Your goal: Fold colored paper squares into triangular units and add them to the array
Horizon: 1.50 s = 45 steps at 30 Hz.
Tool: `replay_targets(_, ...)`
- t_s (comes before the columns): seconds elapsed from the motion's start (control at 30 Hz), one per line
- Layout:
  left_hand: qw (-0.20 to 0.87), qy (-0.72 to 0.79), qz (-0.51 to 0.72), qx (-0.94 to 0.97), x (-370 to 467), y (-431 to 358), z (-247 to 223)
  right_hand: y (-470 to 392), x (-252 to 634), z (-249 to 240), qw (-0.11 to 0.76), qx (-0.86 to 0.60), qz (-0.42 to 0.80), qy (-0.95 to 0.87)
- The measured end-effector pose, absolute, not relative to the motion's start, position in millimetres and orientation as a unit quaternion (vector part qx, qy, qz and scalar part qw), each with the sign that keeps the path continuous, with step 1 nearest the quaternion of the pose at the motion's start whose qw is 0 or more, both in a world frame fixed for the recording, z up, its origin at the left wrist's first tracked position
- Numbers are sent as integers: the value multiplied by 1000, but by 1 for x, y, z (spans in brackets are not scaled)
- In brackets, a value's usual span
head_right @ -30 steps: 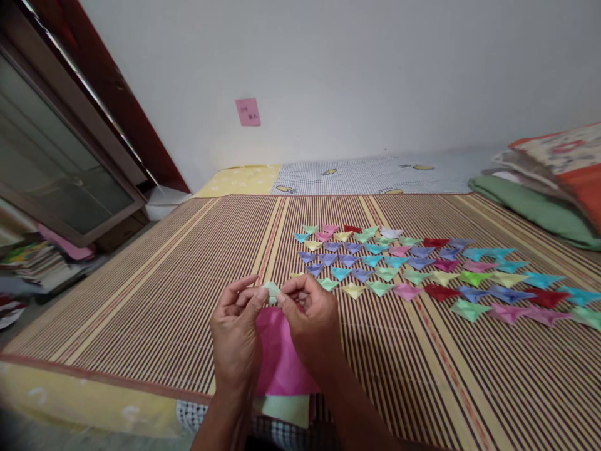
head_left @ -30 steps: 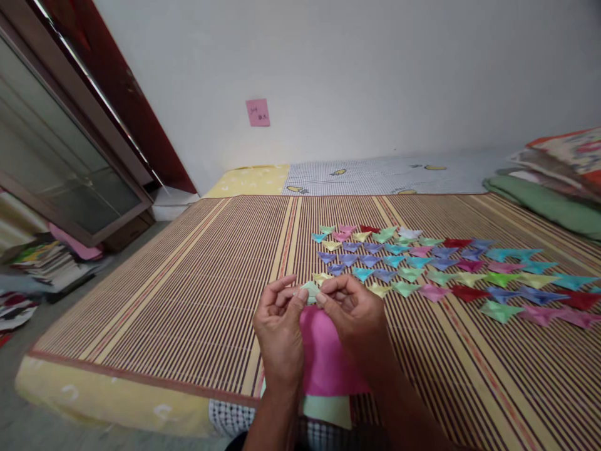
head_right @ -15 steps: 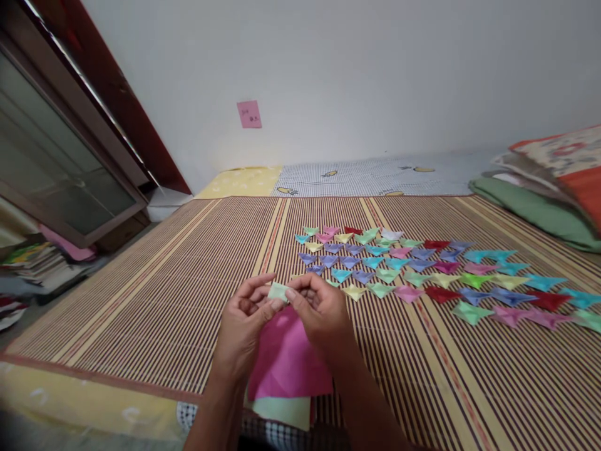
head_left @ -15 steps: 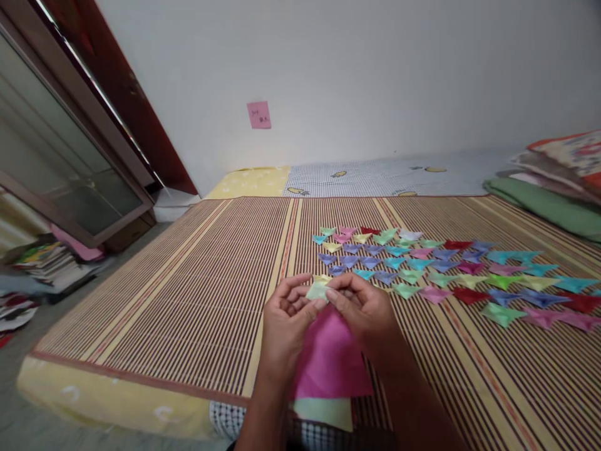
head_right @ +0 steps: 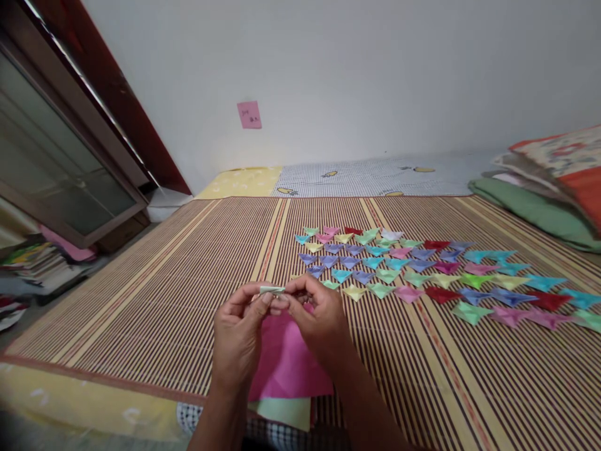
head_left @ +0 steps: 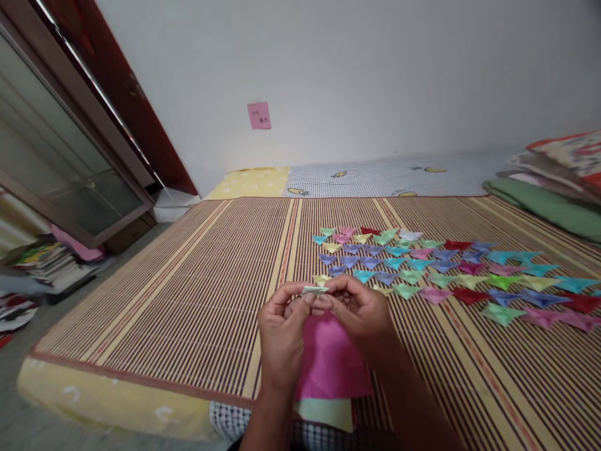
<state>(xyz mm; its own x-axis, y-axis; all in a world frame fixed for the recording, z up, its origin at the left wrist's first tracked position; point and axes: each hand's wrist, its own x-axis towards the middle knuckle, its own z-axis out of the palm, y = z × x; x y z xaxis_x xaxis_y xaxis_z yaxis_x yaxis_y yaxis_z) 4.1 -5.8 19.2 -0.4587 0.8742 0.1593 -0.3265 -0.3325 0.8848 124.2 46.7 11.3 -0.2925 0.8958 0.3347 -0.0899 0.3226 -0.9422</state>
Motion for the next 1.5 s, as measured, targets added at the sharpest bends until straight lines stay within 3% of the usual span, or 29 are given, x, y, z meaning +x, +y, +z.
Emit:
replay_targets(0.23, 269, 478, 721, 424, 1, -8, 20, 38, 128, 29, 533, -295, 338, -717)
replay_targets(0.43, 271, 501, 710, 414, 2, -13, 16, 33, 119, 24, 550, -301, 327, -707)
replay_targets(0.67, 199, 512, 714, 433, 7, -19, 21, 31, 119, 24, 552, -300, 305, -716)
replay_targets(0.9, 133, 521, 702, 466, 8, -19, 20, 28, 116, 28, 546, -300, 366, -691)
replay_targets(1.27, 151, 487, 712, 484, 10, -14, 15, 27, 116, 27, 551, -325, 422, -642)
replay_targets(1.5, 107, 500, 681, 525, 8, -15, 14, 27, 117, 26, 530, -335, 481, -612)
